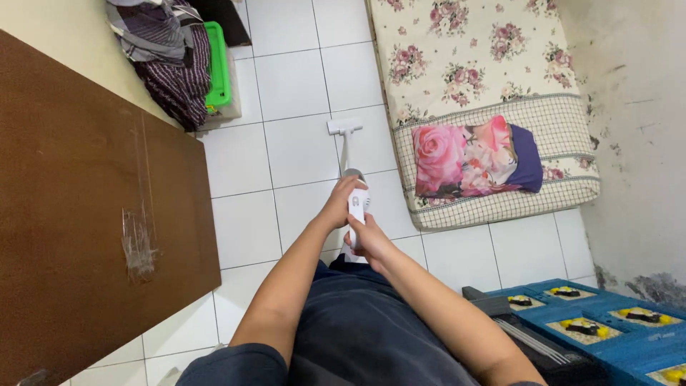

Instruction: The person uses a handheld stick vacuum to clean a tiled floor in a cluttered room. They move the vacuum back and forth across the floor, navigating around furniture and items on the floor.

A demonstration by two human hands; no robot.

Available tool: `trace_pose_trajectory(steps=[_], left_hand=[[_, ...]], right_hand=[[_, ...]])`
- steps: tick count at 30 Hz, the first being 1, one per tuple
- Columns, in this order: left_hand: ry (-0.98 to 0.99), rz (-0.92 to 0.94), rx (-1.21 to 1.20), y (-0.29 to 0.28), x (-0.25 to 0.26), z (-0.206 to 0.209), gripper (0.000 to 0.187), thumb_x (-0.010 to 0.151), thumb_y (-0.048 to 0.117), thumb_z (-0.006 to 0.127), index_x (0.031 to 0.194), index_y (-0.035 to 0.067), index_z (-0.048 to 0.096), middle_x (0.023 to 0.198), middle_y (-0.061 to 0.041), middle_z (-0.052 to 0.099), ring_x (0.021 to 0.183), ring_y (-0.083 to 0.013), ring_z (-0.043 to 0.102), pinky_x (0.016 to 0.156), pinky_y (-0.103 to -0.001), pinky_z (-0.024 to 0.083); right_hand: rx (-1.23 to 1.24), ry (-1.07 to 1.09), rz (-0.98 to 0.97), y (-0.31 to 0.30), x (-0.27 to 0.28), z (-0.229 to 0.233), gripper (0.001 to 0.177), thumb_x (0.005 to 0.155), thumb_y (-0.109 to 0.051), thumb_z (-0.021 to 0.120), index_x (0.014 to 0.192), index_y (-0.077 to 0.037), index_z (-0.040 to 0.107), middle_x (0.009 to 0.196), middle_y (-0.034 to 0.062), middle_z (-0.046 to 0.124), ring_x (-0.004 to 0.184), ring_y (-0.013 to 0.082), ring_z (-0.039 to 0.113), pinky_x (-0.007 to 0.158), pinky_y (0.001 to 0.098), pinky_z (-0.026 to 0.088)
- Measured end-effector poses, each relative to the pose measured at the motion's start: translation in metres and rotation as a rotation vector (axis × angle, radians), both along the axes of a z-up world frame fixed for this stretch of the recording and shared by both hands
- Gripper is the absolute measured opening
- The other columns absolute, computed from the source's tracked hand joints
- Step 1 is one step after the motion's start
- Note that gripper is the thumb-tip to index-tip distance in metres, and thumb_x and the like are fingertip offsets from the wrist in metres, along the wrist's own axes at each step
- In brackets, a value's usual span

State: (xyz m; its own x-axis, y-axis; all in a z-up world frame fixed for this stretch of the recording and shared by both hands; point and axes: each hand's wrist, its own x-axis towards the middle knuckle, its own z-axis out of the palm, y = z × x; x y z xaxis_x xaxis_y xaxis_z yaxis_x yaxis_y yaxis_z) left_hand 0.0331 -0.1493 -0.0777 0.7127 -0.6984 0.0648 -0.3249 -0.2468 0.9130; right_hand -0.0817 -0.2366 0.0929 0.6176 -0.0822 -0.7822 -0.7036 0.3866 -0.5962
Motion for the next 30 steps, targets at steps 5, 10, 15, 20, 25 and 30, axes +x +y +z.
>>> trace_pose_trajectory(steps=[5,10,15,20,25,30], left_hand=[[-0.021,-0.066,0.019,-0.011,0.0,0.005,0.062,0.057,0.026,0.093,0.113,0.02,0.067,0.126,-0.013,0.061,0.132,-0.0374,0.052,0.118,-0.049,0.034],[-0.043,-0.138,0.02,-0.021,-0.026,0.037,0.06,0.059,0.021,0.092,0.114,0.021,0.069,0.122,-0.013,0.064,0.131,-0.0369,0.054,0.117,-0.049,0.036],[-0.065,-0.078,-0.033,-0.035,-0.023,0.037,0.049,0.068,0.013,0.085,0.113,0.022,0.069,0.122,-0.011,0.063,0.129,-0.0398,0.052,0.117,-0.051,0.035],[-0.078,-0.038,0.025,-0.034,0.007,0.03,0.036,0.077,0.013,0.078,0.11,0.022,0.067,0.121,-0.008,0.064,0.127,-0.0366,0.054,0.114,-0.051,0.037],[-0.104,-0.07,0.12,-0.043,0.003,0.043,0.027,0.082,0.017,0.074,0.106,0.028,0.066,0.12,0.0,0.065,0.128,-0.0308,0.054,0.115,-0.048,0.037],[-0.191,-0.122,0.098,-0.045,-0.016,0.049,0.032,0.081,0.017,0.072,0.11,0.024,0.063,0.117,-0.006,0.064,0.125,-0.031,0.055,0.115,-0.045,0.038]], right_hand=[[0.042,0.024,-0.022,-0.006,-0.003,0.038,0.06,0.105,-0.04,0.049,0.149,-0.006,0.027,0.073,0.0059,0.057,0.069,0.0168,0.057,0.057,0.0289,0.049],[0.097,0.046,-0.027,-0.015,-0.024,0.066,0.061,0.105,-0.041,0.049,0.149,-0.007,0.025,0.073,0.0078,0.056,0.07,0.019,0.056,0.061,0.0312,0.052],[0.042,0.052,-0.036,-0.028,-0.022,0.037,0.061,0.105,-0.04,0.048,0.15,-0.005,0.026,0.074,0.0059,0.056,0.073,0.0173,0.057,0.066,0.0325,0.052],[0.029,-0.002,-0.025,-0.029,0.002,-0.012,0.062,0.106,-0.042,0.047,0.15,-0.007,0.021,0.073,0.0053,0.054,0.071,0.0181,0.056,0.065,0.0336,0.051],[0.019,0.018,-0.052,-0.031,-0.003,0.023,0.063,0.105,-0.043,0.048,0.149,-0.007,0.024,0.074,0.0054,0.056,0.072,0.019,0.058,0.066,0.0361,0.052],[-0.031,0.083,-0.02,-0.036,-0.018,0.035,0.062,0.104,-0.041,0.048,0.15,-0.005,0.026,0.073,0.006,0.056,0.069,0.0173,0.059,0.06,0.0322,0.054]])
